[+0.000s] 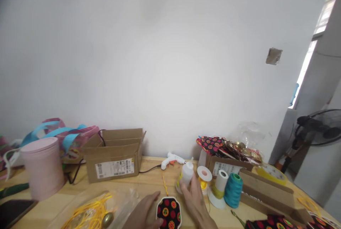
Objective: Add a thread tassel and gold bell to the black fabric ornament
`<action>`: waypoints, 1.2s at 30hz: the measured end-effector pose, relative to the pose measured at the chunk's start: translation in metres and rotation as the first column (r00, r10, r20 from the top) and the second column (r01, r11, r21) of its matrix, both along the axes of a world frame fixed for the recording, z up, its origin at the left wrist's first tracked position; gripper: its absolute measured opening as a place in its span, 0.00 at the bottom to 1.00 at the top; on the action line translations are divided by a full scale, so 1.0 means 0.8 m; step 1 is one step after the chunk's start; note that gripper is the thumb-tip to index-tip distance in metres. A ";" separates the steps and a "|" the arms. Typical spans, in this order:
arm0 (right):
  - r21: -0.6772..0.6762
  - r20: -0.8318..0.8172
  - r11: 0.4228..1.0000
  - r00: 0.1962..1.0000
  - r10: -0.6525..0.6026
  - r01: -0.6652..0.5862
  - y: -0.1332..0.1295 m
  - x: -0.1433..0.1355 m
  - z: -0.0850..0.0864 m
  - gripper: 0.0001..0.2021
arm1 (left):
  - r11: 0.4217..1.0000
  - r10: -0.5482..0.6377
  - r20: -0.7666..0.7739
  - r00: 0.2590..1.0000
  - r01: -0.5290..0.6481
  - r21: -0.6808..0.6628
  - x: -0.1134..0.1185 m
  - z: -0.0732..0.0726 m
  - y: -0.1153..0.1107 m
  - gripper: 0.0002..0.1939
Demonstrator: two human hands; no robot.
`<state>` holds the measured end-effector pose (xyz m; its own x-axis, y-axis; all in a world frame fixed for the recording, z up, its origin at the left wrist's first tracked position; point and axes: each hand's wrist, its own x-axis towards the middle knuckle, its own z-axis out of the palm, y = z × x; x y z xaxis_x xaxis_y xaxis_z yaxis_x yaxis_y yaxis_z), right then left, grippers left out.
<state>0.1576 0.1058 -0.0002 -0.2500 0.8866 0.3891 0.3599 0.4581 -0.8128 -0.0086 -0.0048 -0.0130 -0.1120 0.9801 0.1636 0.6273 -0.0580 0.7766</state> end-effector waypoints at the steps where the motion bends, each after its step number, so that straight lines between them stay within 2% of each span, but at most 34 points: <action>1: -0.015 -0.038 1.000 0.999 0.024 -0.025 -0.005 0.006 -0.001 0.18 | 1.000 0.019 0.023 1.000 -0.019 0.024 -0.001 -0.002 0.000 0.29; 4: -0.076 -0.154 0.971 0.965 0.213 -0.226 -0.017 0.015 0.000 0.20 | 0.984 0.050 0.232 0.971 -0.087 0.153 0.002 0.000 0.002 0.25; 5: -0.084 -0.169 0.946 0.940 0.297 -0.314 -0.020 0.014 0.000 0.20 | 0.975 0.049 0.355 0.934 -0.122 0.185 0.004 0.003 0.004 0.24; 7: -0.077 -0.145 0.880 0.879 0.454 -0.468 -0.026 0.010 0.001 0.20 | 0.965 0.031 0.586 0.810 -0.177 0.193 0.012 0.013 0.011 0.23; 8: -0.075 -0.116 0.854 0.855 0.506 -0.515 -0.029 0.006 0.000 0.20 | 0.965 0.021 0.667 0.745 -0.189 0.180 0.016 0.019 0.015 0.22; 10: -0.085 -0.089 0.833 0.837 0.540 -0.546 -0.033 -0.001 -0.002 0.22 | 0.968 0.013 0.735 0.678 -0.193 0.162 0.023 0.032 0.022 0.19; 12: -0.115 -0.209 0.838 0.838 0.504 -0.533 -0.035 -0.007 -0.006 0.24 | 0.968 0.012 0.744 0.668 -0.195 0.159 0.027 0.044 0.028 0.17; 13: -0.138 -0.348 0.830 0.812 0.470 -0.540 -0.036 -0.010 -0.007 0.25 | 0.967 0.014 0.753 0.658 -0.199 0.157 0.028 0.049 0.030 0.16; 16: -0.178 -0.750 0.781 0.596 0.287 -0.599 -0.040 -0.018 -0.009 0.26 | 0.963 0.025 0.784 0.620 -0.226 0.148 0.032 0.061 0.033 0.16; 18: -0.190 -0.852 0.761 0.490 0.187 -0.620 -0.044 -0.021 -0.008 0.24 | 0.957 0.028 0.805 0.593 -0.249 0.150 0.039 0.066 0.035 0.16; 23: -0.239 -0.932 0.741 0.364 0.008 -0.628 -0.047 -0.016 0.002 0.08 | 0.948 -0.012 0.844 0.536 -0.262 0.180 0.069 0.069 0.044 0.15; 26: -0.242 -0.947 0.740 0.318 -0.040 -0.627 -0.034 -0.001 0.013 0.04 | 0.964 -0.036 0.827 0.561 -0.199 0.177 0.075 0.058 0.047 0.20; 29: -0.222 -0.963 0.751 0.261 -0.069 -0.622 -0.019 0.016 0.026 0.06 | 0.977 -0.032 0.761 0.648 -0.142 0.161 0.061 0.037 0.041 0.24; 31: -0.217 -0.968 0.756 0.237 -0.084 -0.618 -0.015 0.022 0.033 0.07 | 0.981 -0.016 0.690 0.724 -0.122 0.151 0.047 0.022 0.032 0.18; 33: -0.243 -0.963 0.735 0.249 -0.104 -0.633 -0.016 0.020 0.036 0.07 | 0.988 -0.011 0.609 0.793 -0.084 0.127 0.036 0.010 0.022 0.13; 36: -0.279 -0.954 0.716 0.271 -0.130 -0.640 -0.021 0.013 0.038 0.07 | 0.993 -0.027 0.478 0.878 -0.031 0.114 0.028 0.004 0.005 0.12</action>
